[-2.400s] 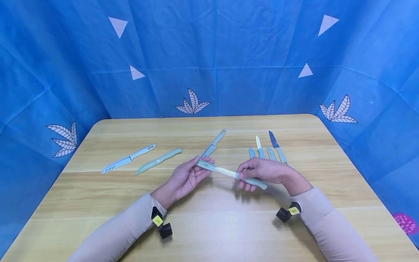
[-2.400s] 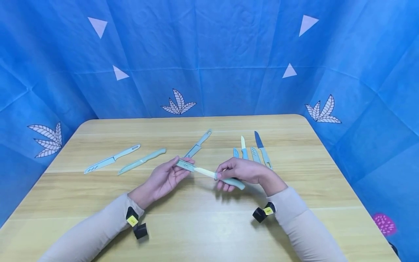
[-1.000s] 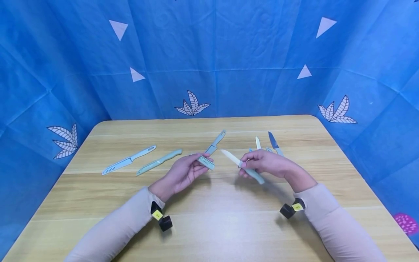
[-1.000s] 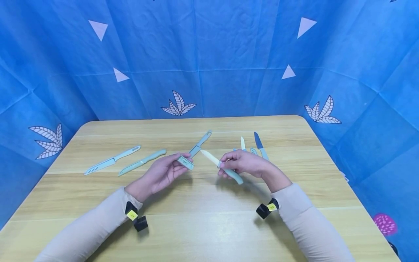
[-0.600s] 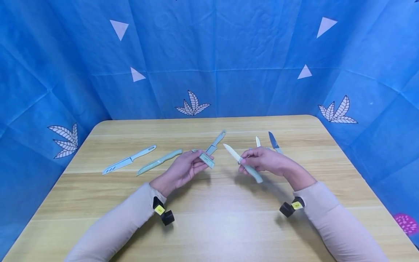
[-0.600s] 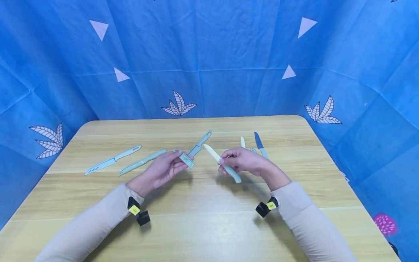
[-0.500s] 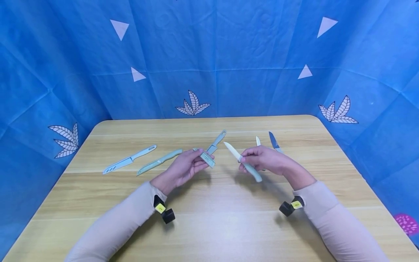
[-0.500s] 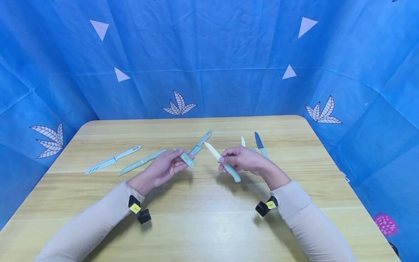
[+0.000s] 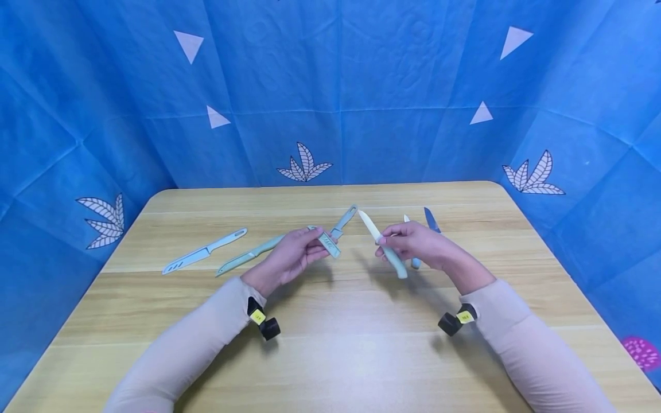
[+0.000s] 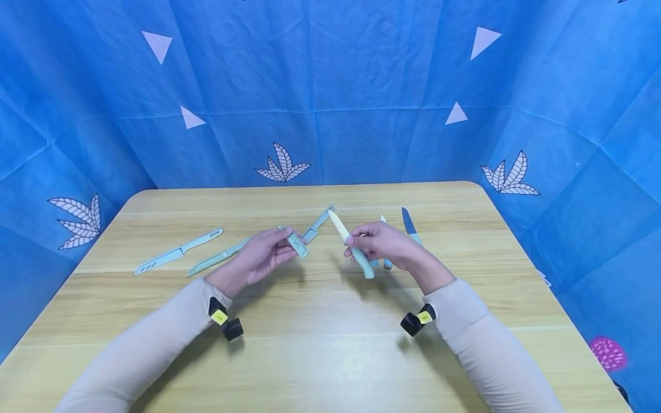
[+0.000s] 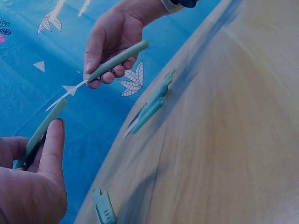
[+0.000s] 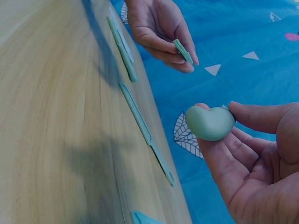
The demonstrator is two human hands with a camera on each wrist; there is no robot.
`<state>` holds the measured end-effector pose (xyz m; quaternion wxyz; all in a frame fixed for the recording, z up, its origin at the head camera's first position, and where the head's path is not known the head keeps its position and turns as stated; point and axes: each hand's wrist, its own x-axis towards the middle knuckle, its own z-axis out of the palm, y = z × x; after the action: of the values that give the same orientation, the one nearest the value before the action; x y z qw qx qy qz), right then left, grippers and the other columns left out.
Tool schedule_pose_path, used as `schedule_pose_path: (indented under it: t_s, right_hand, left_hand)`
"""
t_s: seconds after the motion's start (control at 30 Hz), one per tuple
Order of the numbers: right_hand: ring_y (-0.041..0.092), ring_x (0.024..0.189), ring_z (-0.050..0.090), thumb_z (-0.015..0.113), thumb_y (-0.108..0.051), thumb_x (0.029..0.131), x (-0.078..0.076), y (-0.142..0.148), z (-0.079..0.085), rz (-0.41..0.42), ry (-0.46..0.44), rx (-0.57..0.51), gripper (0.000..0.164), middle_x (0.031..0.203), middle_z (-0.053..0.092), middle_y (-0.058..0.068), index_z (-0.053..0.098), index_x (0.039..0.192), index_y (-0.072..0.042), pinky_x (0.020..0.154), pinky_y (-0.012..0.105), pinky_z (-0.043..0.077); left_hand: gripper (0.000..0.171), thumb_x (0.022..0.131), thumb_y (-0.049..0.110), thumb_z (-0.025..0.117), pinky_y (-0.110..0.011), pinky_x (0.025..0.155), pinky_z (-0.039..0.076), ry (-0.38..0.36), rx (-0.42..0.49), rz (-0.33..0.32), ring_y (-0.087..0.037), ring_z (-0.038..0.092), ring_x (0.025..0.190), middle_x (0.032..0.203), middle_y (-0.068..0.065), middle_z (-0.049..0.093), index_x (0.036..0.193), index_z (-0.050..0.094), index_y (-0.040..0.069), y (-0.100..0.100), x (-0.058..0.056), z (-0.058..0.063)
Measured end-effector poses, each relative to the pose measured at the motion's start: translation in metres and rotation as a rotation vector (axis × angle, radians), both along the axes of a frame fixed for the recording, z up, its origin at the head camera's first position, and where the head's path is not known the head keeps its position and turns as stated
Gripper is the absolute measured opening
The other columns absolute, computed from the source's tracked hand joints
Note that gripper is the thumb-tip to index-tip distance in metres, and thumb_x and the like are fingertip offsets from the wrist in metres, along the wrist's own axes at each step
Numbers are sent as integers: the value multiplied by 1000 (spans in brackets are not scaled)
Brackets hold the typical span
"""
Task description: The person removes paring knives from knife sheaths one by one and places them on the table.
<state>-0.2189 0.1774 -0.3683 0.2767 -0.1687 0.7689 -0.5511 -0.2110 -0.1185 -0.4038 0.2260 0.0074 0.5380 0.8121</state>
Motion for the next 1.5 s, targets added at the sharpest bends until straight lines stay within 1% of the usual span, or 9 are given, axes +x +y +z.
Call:
schedule_pose_path:
  t_s: [0.13,0.33,0.43,0.63,0.77,1.07,1.23,1.33,1.5]
  right_hand:
    - [43,108,59,54,-18,102,-3,-1,0,-41,-11,-1,29,107,66,19,59,120,4,89,39,56]
    - [38,104,63,56,-20,101,-5,-3,1,-73,-15,5,30,110,64,26,60,119,3,89,39,56]
    - [40,105,62,57,-21,101,-7,-3,1,-83,-21,-4,32,111,62,28,59,121,4,89,39,57]
    - [43,109,60,56,-19,101,-11,-4,-1,-115,-22,-12,32,112,63,28,58,120,6,88,39,57]
    - [44,110,60,55,-19,102,-12,-5,-2,-142,-19,-16,30,114,62,31,58,117,6,90,39,57]
    - [44,113,59,55,-19,102,-16,-6,-5,-177,-27,-16,29,109,65,24,58,116,6,89,40,57]
    - [41,111,61,56,-19,101,-18,-8,-6,-193,-32,-5,32,110,66,25,57,117,9,88,39,58]
    - [40,112,61,55,-19,102,-20,-9,-7,-203,-38,19,37,114,64,27,54,123,11,88,38,58]
    - [40,114,60,54,-20,102,-24,-9,-9,-217,-34,50,41,119,62,29,50,129,12,89,38,57]
  left_hand:
    - [43,103,18,50,-31,93,54,9,-19,1,-25,68,99,130,-32,52,135,41,-11,3,-4,2]
    - [44,103,18,51,-31,92,54,22,-64,-16,-24,67,101,131,-30,52,135,44,-11,6,-12,5]
    - [44,103,18,51,-30,91,55,28,-85,-32,-23,68,99,130,-30,53,136,44,-11,8,-15,6]
    - [44,102,17,53,-29,88,56,24,-114,-54,-21,69,92,110,-18,64,134,44,-12,12,-22,6]
    - [41,101,16,55,-30,88,56,37,-133,-61,-22,69,89,105,-18,65,130,48,-12,16,-26,8]
    - [29,101,13,56,-32,89,56,47,-166,-74,-23,70,90,110,-19,64,119,55,-10,23,-36,6]
    - [28,101,13,56,-30,88,57,63,-170,-92,-22,68,91,130,-29,54,117,55,-10,26,-42,4]
    - [26,101,13,55,-29,87,57,81,-192,-110,-21,68,91,137,-31,48,114,55,-10,28,-44,4]
    - [24,101,14,56,-31,87,57,116,-253,-121,-21,68,86,124,-27,58,109,59,-9,34,-49,4]
